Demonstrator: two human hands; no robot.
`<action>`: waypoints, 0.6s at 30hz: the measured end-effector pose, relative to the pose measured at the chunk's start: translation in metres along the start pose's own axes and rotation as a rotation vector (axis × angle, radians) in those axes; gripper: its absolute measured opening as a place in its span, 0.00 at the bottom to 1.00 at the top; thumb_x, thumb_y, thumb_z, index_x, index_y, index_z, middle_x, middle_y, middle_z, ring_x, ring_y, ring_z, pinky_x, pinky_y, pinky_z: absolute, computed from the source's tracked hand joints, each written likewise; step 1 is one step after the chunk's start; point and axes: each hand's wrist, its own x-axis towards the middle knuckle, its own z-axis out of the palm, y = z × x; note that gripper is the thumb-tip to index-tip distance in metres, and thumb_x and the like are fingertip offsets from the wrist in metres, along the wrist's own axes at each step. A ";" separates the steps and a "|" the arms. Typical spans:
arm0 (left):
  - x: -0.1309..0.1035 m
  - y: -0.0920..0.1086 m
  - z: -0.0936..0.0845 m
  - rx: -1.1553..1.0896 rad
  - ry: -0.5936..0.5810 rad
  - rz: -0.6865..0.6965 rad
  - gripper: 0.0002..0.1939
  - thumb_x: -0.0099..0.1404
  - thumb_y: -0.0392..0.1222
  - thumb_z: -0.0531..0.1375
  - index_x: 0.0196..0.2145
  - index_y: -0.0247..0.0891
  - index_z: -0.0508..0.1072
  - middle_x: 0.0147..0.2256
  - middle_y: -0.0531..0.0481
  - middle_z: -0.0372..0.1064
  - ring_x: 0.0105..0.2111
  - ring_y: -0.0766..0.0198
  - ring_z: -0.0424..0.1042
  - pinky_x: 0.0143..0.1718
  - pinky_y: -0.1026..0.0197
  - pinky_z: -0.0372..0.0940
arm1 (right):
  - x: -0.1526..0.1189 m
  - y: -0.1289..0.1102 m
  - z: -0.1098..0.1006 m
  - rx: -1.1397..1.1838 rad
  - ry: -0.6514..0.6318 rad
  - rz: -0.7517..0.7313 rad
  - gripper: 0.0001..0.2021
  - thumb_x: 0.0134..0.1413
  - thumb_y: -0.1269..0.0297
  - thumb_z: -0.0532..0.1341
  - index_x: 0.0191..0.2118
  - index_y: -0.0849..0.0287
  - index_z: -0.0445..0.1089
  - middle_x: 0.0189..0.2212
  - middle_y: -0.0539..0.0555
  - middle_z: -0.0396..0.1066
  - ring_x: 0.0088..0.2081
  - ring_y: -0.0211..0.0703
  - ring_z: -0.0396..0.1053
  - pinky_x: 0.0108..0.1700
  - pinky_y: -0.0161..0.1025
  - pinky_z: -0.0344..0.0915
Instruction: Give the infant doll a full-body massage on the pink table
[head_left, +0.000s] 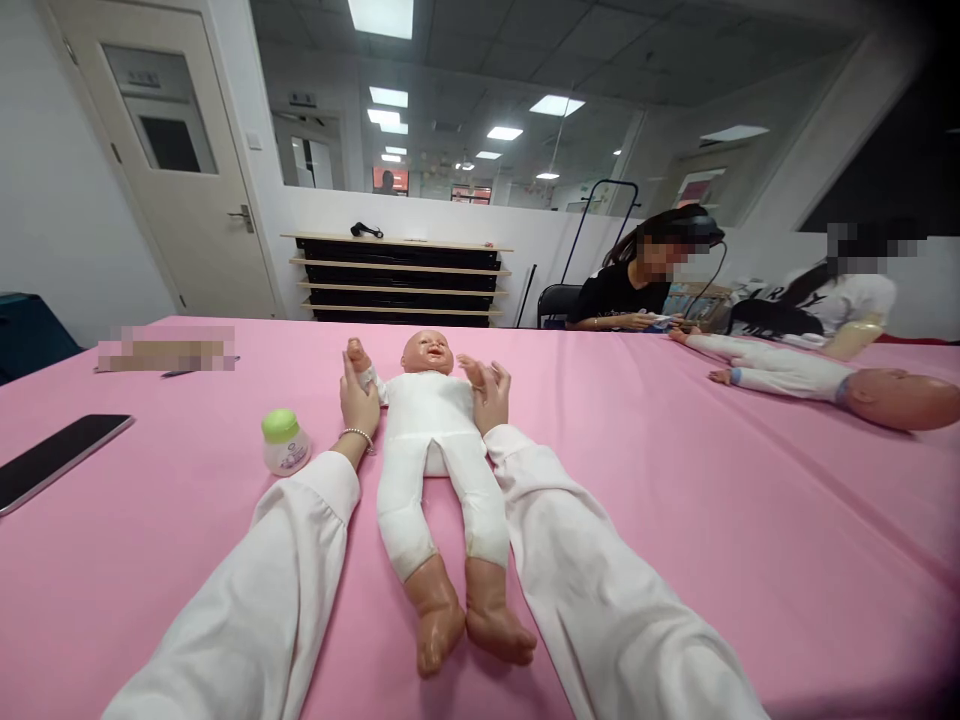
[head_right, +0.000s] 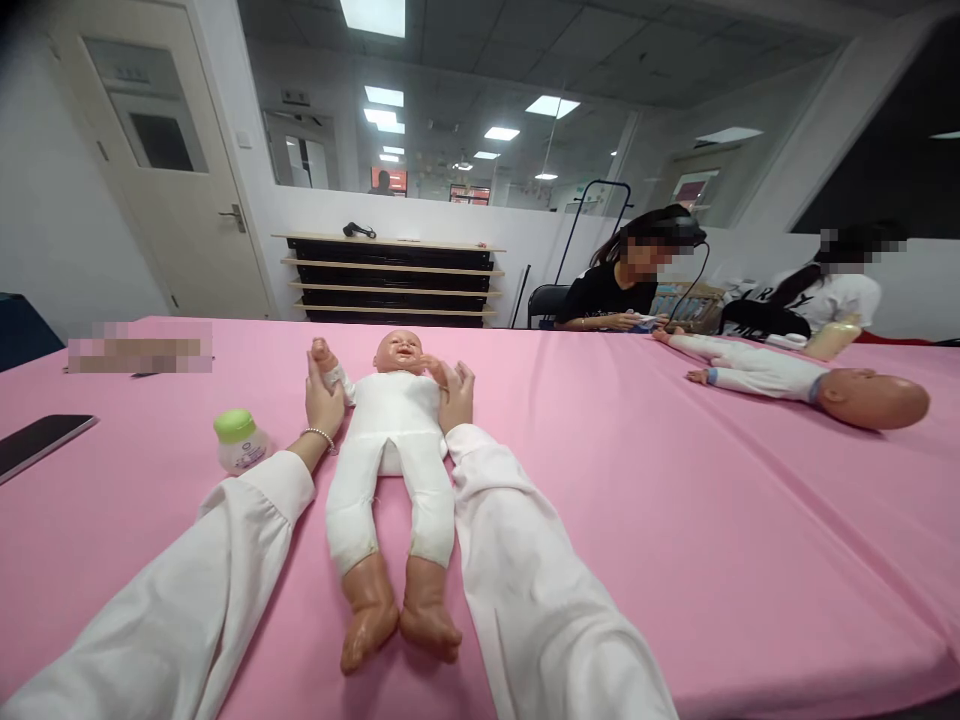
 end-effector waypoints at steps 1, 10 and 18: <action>0.002 0.001 0.004 0.036 -0.005 0.053 0.38 0.61 0.34 0.50 0.64 0.39 0.35 0.56 0.39 0.55 0.53 0.51 0.58 0.51 0.49 0.58 | 0.000 -0.001 0.003 -0.040 -0.053 -0.081 0.23 0.50 0.76 0.50 0.52 0.56 0.63 0.54 0.60 0.51 0.56 0.47 0.54 0.55 0.47 0.58; 0.007 0.012 0.022 0.464 -0.312 0.423 0.25 0.64 0.34 0.48 0.56 0.54 0.61 0.52 0.46 0.58 0.48 0.51 0.57 0.44 0.50 0.57 | 0.005 -0.008 0.001 -0.300 -0.348 -0.373 0.19 0.57 0.71 0.51 0.51 0.45 0.66 0.55 0.55 0.55 0.57 0.49 0.51 0.57 0.53 0.53; 0.005 0.016 0.018 0.517 -0.383 0.416 0.25 0.64 0.35 0.49 0.56 0.56 0.60 0.52 0.44 0.58 0.48 0.50 0.55 0.44 0.49 0.56 | 0.005 -0.014 -0.001 -0.242 -0.402 -0.395 0.18 0.56 0.70 0.53 0.50 0.46 0.66 0.55 0.53 0.57 0.57 0.47 0.51 0.59 0.52 0.49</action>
